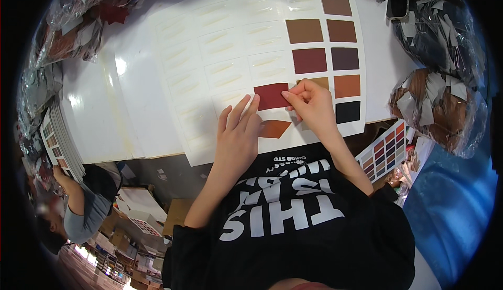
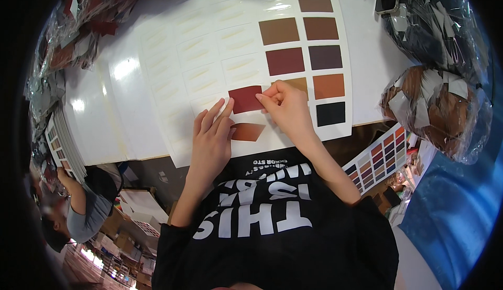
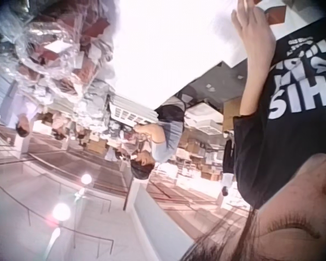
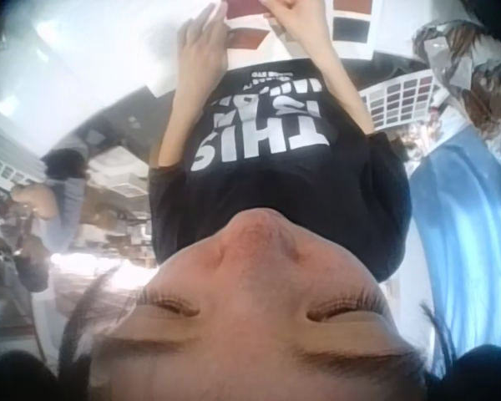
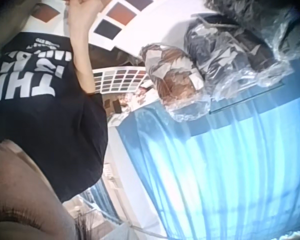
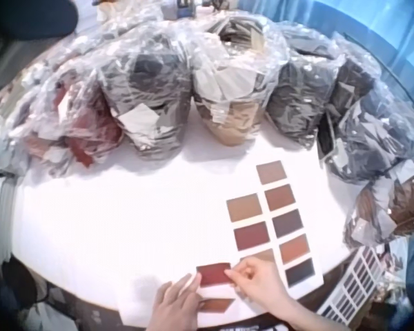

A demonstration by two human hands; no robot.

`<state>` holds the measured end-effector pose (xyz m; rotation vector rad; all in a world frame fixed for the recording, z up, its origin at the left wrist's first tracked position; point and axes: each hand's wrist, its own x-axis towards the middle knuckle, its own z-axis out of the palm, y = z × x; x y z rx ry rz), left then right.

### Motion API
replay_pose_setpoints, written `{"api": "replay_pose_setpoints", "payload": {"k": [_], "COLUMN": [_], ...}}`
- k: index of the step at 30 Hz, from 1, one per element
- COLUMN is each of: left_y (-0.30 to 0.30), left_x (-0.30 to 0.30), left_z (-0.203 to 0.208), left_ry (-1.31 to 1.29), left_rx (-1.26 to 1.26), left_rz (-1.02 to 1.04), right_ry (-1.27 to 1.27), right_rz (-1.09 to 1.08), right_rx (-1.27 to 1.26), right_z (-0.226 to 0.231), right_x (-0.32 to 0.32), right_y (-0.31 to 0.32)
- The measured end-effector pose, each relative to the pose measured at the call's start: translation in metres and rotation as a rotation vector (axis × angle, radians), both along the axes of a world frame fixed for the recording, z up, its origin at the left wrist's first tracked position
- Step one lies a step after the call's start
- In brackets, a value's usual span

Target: Peeling and sticking various material color samples onto a card to create a swatch book.

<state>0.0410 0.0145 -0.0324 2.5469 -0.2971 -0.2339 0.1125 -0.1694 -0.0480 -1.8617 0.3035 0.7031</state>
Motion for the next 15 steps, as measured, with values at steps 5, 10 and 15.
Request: {"api": "replay_pose_setpoints", "payload": {"k": [5, 10, 15], "left_y": [-0.001, 0.001, 0.004], "left_x": [0.001, -0.003, -0.012], "left_z": [0.003, 0.003, 0.023], "left_ry": [0.008, 0.007, 0.068], "left_rx": [0.018, -0.036, -0.210], "left_rz": [0.000, 0.041, 0.207], "right_ry": [0.036, -0.506, -0.612], "right_rz": [0.015, 0.260, 0.335], "right_rx": [-0.024, -0.451, -0.181], "right_z": [0.004, 0.010, 0.010], "right_x": [0.003, -0.004, -0.030], "right_y": [0.002, 0.002, -0.023]}}
